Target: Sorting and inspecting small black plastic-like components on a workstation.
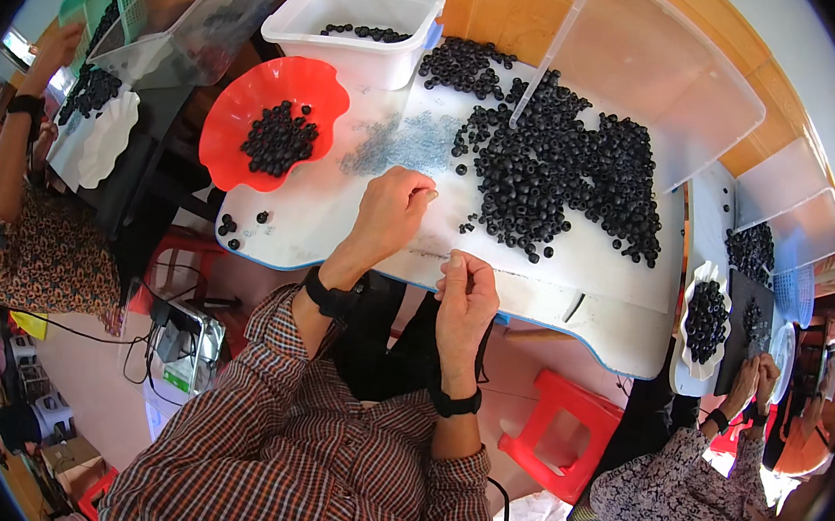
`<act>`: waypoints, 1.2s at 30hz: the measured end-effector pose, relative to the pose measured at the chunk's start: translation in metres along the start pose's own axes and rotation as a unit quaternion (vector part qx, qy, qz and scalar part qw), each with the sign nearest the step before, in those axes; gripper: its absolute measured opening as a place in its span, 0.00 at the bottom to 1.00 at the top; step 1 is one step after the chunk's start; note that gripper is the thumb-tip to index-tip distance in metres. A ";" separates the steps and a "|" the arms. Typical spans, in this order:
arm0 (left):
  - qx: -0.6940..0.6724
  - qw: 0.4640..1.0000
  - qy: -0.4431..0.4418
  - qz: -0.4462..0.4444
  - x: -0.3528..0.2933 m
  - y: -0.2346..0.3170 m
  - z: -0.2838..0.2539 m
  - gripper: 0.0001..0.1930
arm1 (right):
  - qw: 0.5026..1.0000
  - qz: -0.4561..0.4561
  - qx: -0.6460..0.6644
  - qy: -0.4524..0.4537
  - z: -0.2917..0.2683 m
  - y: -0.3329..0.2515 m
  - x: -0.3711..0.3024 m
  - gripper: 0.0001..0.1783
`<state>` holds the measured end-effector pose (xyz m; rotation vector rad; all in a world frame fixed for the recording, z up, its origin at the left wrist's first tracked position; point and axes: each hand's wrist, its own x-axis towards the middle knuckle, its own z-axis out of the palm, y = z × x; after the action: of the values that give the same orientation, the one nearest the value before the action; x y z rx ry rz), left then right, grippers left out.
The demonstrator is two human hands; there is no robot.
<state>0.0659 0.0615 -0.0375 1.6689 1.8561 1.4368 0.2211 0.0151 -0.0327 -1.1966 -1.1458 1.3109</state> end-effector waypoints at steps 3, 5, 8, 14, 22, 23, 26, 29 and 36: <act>0.070 0.997 0.017 -0.016 0.009 -0.002 0.005 0.05 | 1.000 -0.010 -0.003 0.007 -0.004 0.001 0.002 0.10; 0.058 0.998 0.000 -0.030 0.016 0.003 0.009 0.06 | 1.000 -0.008 -0.005 0.009 -0.004 0.003 0.003 0.10; 0.082 0.996 -0.026 -0.029 0.027 0.013 0.020 0.07 | 1.000 -0.010 -0.003 0.009 -0.006 0.005 0.003 0.10; 0.155 0.983 -0.088 -0.034 0.039 0.016 0.028 0.12 | 1.000 -0.010 0.005 0.010 -0.008 0.007 0.005 0.10; 0.167 0.982 -0.088 -0.011 0.037 0.012 0.031 0.08 | 1.000 -0.017 -0.003 0.010 -0.008 0.005 0.003 0.10; 0.171 0.981 -0.088 -0.004 0.036 0.011 0.030 0.09 | 1.000 -0.016 -0.010 0.009 -0.008 0.003 0.002 0.10; -0.101 0.984 -0.112 -0.092 0.027 0.002 0.020 0.09 | 1.000 -0.021 -0.012 0.009 -0.008 0.004 0.001 0.10; -0.408 0.859 -0.169 -0.258 0.015 0.019 -0.004 0.10 | 0.999 -0.041 -0.001 0.018 -0.011 0.002 0.001 0.09; -0.589 0.744 -0.153 -0.276 -0.022 0.030 -0.027 0.12 | 0.995 -0.091 0.046 0.018 0.001 -0.024 -0.001 0.07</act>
<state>0.0707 0.0244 -0.0100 0.5627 0.7262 1.3991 0.2215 0.0159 -0.0085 -1.0206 -1.1289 1.1856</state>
